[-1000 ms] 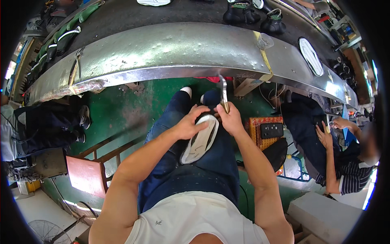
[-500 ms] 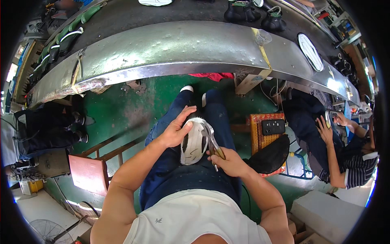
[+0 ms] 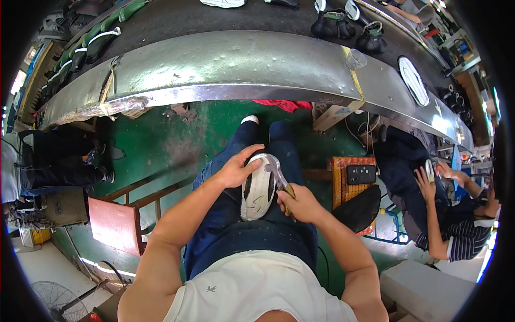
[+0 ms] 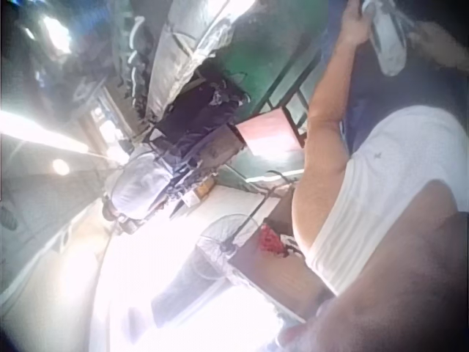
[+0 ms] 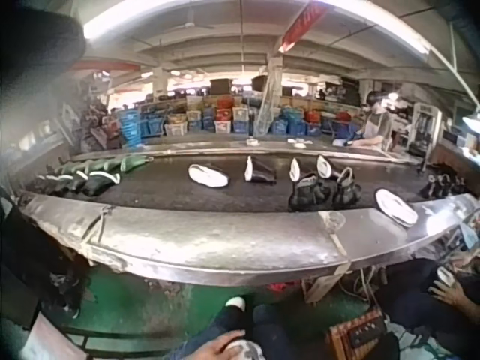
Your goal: Pull and hammer shoe uppers onto lasts using pincers and a hammer on a conveyor assembly line.
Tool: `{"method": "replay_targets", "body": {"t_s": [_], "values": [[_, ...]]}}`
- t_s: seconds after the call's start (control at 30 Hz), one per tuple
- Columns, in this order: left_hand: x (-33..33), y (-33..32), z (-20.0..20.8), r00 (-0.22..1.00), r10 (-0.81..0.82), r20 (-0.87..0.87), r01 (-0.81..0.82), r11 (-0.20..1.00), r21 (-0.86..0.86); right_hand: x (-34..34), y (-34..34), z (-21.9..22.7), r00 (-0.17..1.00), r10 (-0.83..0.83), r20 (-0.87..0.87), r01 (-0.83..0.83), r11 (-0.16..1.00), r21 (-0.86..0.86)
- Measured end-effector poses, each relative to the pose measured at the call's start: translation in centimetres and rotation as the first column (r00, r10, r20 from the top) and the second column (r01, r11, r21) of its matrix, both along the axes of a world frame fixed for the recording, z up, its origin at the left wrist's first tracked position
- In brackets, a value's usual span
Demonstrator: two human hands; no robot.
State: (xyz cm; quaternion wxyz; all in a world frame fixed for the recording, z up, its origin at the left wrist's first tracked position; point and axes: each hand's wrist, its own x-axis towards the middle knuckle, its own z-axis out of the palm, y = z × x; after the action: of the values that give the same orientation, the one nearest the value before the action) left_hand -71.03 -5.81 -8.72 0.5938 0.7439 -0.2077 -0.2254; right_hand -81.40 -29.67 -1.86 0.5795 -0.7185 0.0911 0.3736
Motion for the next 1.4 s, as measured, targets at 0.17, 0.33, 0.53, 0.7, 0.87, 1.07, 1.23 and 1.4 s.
{"method": "replay_targets", "body": {"t_s": [0.17, 0.33, 0.53, 0.7, 0.87, 1.07, 1.23, 1.4], "values": [[0.7, -0.3, -1.5, 0.976, -0.016, -0.218, -0.028, 0.980, -0.196, -1.8, 2.1, -4.4, 0.918, -0.073, 0.391, 0.166, 0.964, -0.208], [0.7, 0.3, -0.9, 0.985, -0.120, -0.127, 0.100, 0.984, -0.149, -2.9, 1.2, -0.9, 0.934, 0.039, 0.355, 0.071, 0.954, -0.292], [-0.4, -1.8, 0.6, 0.939, 0.079, -0.334, -0.108, 0.992, -0.070, -2.7, 1.0, 0.7, 0.936, 0.195, 0.292, -0.023, 0.865, -0.502], [0.0, -2.6, 1.2, 0.924, 0.160, -0.347, -0.191, 0.980, -0.058, -2.1, -2.4, 0.9, 0.998, 0.004, -0.059, -0.005, 1.000, -0.026], [0.3, -2.1, -0.4, 0.970, 0.080, -0.229, -0.094, 0.994, -0.053, -0.9, 0.2, 2.3, 0.890, -0.248, 0.382, 0.266, 0.964, 0.004], [-4.0, -1.7, 2.2, 0.966, 0.232, -0.116, -0.184, 0.927, 0.326, -2.2, -1.5, 0.0, 0.989, -0.111, 0.099, 0.124, 0.983, -0.138], [-7.1, -0.4, 0.6, 0.951, 0.276, -0.138, -0.220, 0.920, 0.323, -6.0, -3.1, -1.4, 0.949, -0.078, 0.307, 0.109, 0.990, -0.086], [-7.1, -0.4, 0.4, 0.958, 0.169, -0.232, -0.126, 0.974, 0.187, -6.5, -2.3, -1.4, 0.938, -0.195, 0.287, 0.222, 0.973, -0.067]]}}
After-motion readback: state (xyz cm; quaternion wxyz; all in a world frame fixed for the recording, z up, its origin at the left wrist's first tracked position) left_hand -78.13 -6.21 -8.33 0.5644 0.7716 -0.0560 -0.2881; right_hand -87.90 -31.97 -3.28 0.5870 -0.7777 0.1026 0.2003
